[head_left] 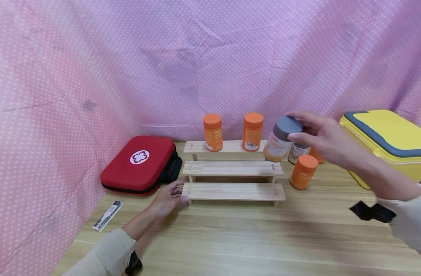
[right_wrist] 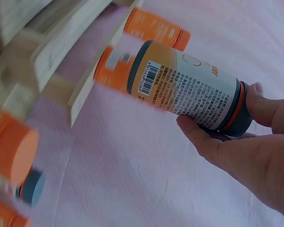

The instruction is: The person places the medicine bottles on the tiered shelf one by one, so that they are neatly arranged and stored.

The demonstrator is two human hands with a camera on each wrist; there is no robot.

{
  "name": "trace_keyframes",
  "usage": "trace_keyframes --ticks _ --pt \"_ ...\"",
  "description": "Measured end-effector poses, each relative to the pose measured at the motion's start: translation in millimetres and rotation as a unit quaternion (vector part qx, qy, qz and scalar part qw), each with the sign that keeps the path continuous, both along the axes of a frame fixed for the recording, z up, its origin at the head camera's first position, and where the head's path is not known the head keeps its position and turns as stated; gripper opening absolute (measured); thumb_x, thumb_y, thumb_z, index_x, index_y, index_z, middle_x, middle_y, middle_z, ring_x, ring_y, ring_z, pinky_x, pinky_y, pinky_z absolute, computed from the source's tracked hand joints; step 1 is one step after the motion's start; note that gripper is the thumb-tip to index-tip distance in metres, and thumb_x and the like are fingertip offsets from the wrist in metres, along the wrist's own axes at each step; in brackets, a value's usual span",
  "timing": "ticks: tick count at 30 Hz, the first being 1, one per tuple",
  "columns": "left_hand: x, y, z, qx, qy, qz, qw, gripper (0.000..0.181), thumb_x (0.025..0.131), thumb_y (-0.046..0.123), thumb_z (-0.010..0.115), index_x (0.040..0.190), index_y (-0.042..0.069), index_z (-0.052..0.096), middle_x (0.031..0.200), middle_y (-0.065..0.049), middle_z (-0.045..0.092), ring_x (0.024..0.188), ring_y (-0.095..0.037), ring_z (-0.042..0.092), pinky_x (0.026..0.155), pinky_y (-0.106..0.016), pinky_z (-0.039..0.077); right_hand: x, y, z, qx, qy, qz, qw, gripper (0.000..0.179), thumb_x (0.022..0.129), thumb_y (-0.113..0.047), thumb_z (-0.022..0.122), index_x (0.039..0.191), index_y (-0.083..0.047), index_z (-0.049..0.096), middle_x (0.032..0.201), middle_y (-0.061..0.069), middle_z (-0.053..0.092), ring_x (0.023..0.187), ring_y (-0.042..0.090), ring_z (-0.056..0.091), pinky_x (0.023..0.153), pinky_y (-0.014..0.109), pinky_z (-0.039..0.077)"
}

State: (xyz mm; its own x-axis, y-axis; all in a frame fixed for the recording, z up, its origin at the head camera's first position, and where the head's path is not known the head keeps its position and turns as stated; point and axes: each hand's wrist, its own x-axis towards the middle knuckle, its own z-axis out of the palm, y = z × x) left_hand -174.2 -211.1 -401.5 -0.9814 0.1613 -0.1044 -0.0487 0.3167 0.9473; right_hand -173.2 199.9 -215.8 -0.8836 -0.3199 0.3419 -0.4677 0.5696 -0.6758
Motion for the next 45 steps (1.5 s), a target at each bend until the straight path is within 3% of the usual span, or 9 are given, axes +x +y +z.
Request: trace_keyframes --ticks 6,12,18,26,36,45 --pt "0.7 -0.4 -0.1 0.001 0.001 -0.004 1.0000 0.055 0.087 -0.007 0.064 0.138 -0.003 0.044 0.121 -0.023 0.059 0.107 -0.027 0.059 0.082 -0.027 0.054 -17.8 -53.6 -10.9 -0.004 -0.012 0.092 0.9957 0.044 0.093 -0.011 0.064 0.134 -0.003 0.052 0.116 0.016 0.063 0.102 0.025 0.062 0.083 0.025 0.052" --pt "0.4 0.0 0.7 0.002 0.004 -0.001 1.0000 0.055 0.086 -0.007 0.065 0.138 -0.004 0.043 0.120 -0.023 0.059 0.107 -0.027 0.060 0.082 -0.024 0.053 -37.1 -99.7 -30.2 -0.024 -0.035 0.123 0.9915 0.044 0.090 -0.009 0.068 0.131 -0.002 0.054 0.118 0.015 0.062 0.106 0.026 0.060 0.092 0.042 0.050" --pt "-1.0 -0.1 0.2 0.002 0.002 -0.001 1.0000 0.054 0.086 -0.007 0.065 0.137 -0.004 0.044 0.121 -0.024 0.059 0.109 -0.028 0.059 0.083 -0.025 0.053 -46.4 -126.7 -44.9 -0.043 -0.067 0.113 0.9904 0.043 0.088 -0.011 0.070 0.129 -0.005 0.057 0.118 0.012 0.063 0.105 0.024 0.060 0.092 0.039 0.050" --pt "0.0 1.6 1.5 -0.003 0.001 0.001 1.0000 0.054 0.086 -0.007 0.065 0.136 -0.004 0.045 0.121 -0.025 0.059 0.109 -0.030 0.059 0.083 -0.025 0.053 -51.3 -140.5 -54.6 -0.040 -0.102 0.093 0.9896 0.049 0.087 -0.013 0.072 0.132 -0.008 0.055 0.122 0.010 0.061 0.108 0.025 0.060 0.094 0.039 0.049" --pt "-0.3 1.3 2.2 -0.013 -0.001 0.003 0.9999 0.055 0.086 -0.006 0.065 0.137 -0.003 0.044 0.121 -0.024 0.059 0.109 -0.030 0.059 0.085 -0.028 0.053 -53.3 -141.2 -56.1 -0.008 -0.080 0.083 0.9933 0.053 0.087 -0.023 0.073 0.135 -0.011 0.055 0.123 0.007 0.062 0.108 0.022 0.061 0.093 0.038 0.050" --pt "-1.1 1.5 0.8 -0.012 -0.002 0.007 0.9999 0.055 0.086 -0.007 0.065 0.137 -0.003 0.045 0.120 -0.023 0.060 0.107 -0.028 0.060 0.083 -0.026 0.053 -49.1 -140.4 -57.1 -0.012 -0.074 0.073 0.9946 0.055 0.086 -0.022 0.073 0.136 -0.010 0.053 0.121 0.008 0.063 0.105 0.026 0.062 0.089 0.037 0.052"
